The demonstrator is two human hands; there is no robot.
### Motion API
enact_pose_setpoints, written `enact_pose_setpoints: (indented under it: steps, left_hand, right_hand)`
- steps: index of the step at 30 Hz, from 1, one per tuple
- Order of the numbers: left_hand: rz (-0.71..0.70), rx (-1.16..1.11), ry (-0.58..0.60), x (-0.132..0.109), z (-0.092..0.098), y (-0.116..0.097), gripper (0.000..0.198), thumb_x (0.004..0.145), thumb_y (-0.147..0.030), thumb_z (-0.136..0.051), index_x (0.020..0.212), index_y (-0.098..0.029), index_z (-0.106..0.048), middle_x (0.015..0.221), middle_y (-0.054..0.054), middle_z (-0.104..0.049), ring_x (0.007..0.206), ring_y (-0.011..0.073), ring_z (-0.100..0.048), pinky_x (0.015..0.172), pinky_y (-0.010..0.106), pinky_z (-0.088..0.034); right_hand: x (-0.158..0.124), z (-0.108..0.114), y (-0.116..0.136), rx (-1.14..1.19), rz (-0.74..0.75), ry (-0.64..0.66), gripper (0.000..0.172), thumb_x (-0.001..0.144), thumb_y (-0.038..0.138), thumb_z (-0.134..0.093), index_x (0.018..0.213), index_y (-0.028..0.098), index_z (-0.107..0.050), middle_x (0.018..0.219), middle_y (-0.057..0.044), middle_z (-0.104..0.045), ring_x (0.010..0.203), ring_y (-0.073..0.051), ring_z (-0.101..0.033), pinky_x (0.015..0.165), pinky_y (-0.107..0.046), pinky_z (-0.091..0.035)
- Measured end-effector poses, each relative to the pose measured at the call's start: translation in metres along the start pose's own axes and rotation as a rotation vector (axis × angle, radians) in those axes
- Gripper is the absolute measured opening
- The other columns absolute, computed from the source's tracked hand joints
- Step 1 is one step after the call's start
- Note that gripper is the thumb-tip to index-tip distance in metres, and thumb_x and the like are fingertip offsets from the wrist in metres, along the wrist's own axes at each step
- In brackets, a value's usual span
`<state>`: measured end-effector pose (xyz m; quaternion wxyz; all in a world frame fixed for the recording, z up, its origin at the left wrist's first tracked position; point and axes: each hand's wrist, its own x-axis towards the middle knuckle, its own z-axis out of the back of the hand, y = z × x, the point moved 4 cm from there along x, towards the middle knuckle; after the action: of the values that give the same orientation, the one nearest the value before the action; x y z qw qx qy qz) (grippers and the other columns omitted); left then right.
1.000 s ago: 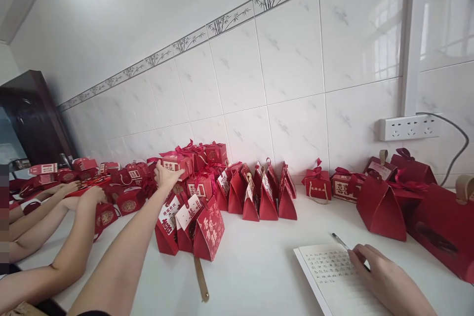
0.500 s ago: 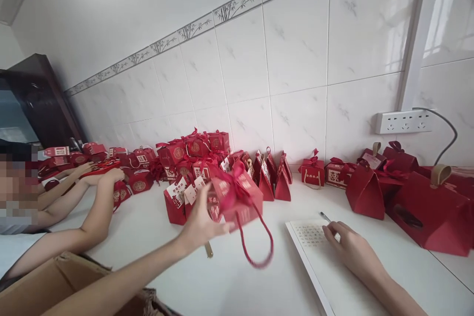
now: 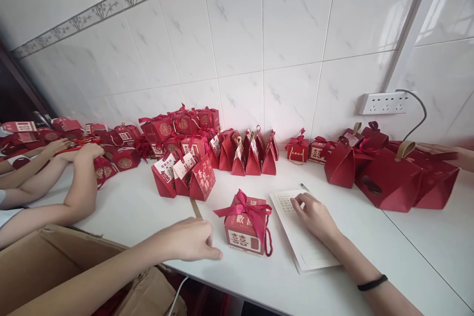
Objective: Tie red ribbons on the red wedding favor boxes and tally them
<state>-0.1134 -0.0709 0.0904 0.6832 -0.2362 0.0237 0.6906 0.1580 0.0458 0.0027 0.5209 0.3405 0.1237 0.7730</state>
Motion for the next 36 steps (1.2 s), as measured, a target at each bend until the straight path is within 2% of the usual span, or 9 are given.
enact_pose_setpoints:
  steps: [3,5,10,13,16,21,26,32,36]
  left_hand:
    - [-0.038,0.012,-0.351,0.003,0.026,-0.01,0.019,0.073,-0.039,-0.051,0.069,-0.021,-0.056,0.075,0.002,-0.063,0.079,0.024,-0.061,0.073,0.031,-0.042]
    - [-0.147,-0.085,-0.485,0.016,0.025,-0.015,0.02,0.078,-0.038,-0.045,0.084,-0.022,-0.055,0.094,0.004,-0.064,0.09,0.0224,-0.06,0.077,0.031,-0.042]
    - [-0.266,-0.379,-0.403,0.047,-0.005,-0.007,0.023,0.083,-0.036,-0.042,0.097,-0.02,-0.05,0.084,0.001,-0.065,0.078,0.0169,-0.06,0.074,0.029,-0.044]
    - [-0.366,-0.46,-0.346,0.045,-0.013,-0.006,0.027,0.084,-0.033,-0.042,0.106,-0.02,-0.046,0.075,-0.002,-0.063,0.069,0.0138,-0.058,0.07,0.027,-0.044]
    - [-0.45,-0.455,-0.257,0.035,-0.013,-0.011,0.028,0.083,-0.031,-0.045,0.107,-0.019,-0.052,0.076,-0.002,-0.063,0.071,0.0128,-0.058,0.071,0.025,-0.043]
    - [-0.563,-0.208,-0.155,0.03,-0.006,-0.028,0.023,0.081,-0.031,-0.048,0.093,-0.018,-0.064,0.07,0.0,-0.063,0.062,0.0122,-0.057,0.063,0.023,-0.043]
    - [-0.723,0.147,-0.561,0.038,0.01,-0.048,0.027,0.087,-0.027,-0.039,0.097,-0.017,-0.062,0.085,0.006,-0.061,0.084,0.0201,-0.055,0.08,0.035,-0.043]
    - [-0.655,-0.11,-0.464,0.056,-0.001,-0.035,0.026,0.088,-0.032,-0.039,0.102,-0.017,-0.056,0.109,0.008,-0.056,0.106,0.0201,-0.049,0.094,0.036,-0.039]
    - [-0.424,-0.393,-0.44,0.064,-0.001,-0.017,0.027,0.087,-0.035,-0.038,0.102,-0.019,-0.054,0.107,0.006,-0.058,0.101,0.0194,-0.054,0.089,0.034,-0.042]
  right_hand:
    - [-0.001,-0.001,0.007,0.041,0.056,-0.02,0.036,0.088,0.045,-0.031,0.065,0.021,-0.046,0.071,-0.005,-0.056,0.062,-0.017,-0.053,0.062,-0.031,-0.043]
    - [-0.004,0.0,0.013,0.081,0.103,-0.031,0.037,0.089,0.044,-0.032,0.065,0.02,-0.046,0.069,-0.005,-0.055,0.063,-0.018,-0.054,0.061,-0.032,-0.045]
    - [-0.026,0.008,0.044,0.209,0.359,-0.077,0.023,0.091,0.038,-0.039,0.097,0.019,-0.048,0.086,-0.008,-0.055,0.072,-0.019,-0.057,0.054,-0.029,-0.05]
    - [-0.045,0.008,0.076,0.179,0.693,-0.064,0.037,0.087,0.044,-0.048,0.112,0.018,-0.043,0.097,-0.012,-0.052,0.086,-0.022,-0.056,0.069,-0.034,-0.053]
    - [-0.054,0.0,0.095,0.115,0.831,-0.029,0.042,0.086,0.041,-0.052,0.118,0.016,-0.042,0.106,-0.015,-0.05,0.101,-0.026,-0.052,0.08,-0.038,-0.052]
    - [-0.05,-0.003,0.095,0.131,0.811,-0.041,0.023,0.089,0.019,-0.048,0.112,0.017,-0.047,0.101,-0.012,-0.055,0.099,-0.021,-0.054,0.079,-0.033,-0.053]
    - [-0.048,0.003,0.093,0.179,0.829,-0.086,0.017,0.09,0.012,-0.045,0.104,0.019,-0.052,0.091,-0.009,-0.057,0.092,-0.019,-0.057,0.075,-0.032,-0.053]
    - [-0.049,0.004,0.088,0.336,0.778,-0.085,0.018,0.092,0.03,-0.041,0.1,0.019,-0.052,0.086,-0.009,-0.056,0.082,-0.022,-0.056,0.068,-0.036,-0.05]
    - [-0.027,0.01,0.068,0.478,0.344,-0.116,0.026,0.092,0.039,-0.034,0.092,0.019,-0.051,0.078,-0.006,-0.055,0.071,-0.019,-0.054,0.063,-0.033,-0.046]
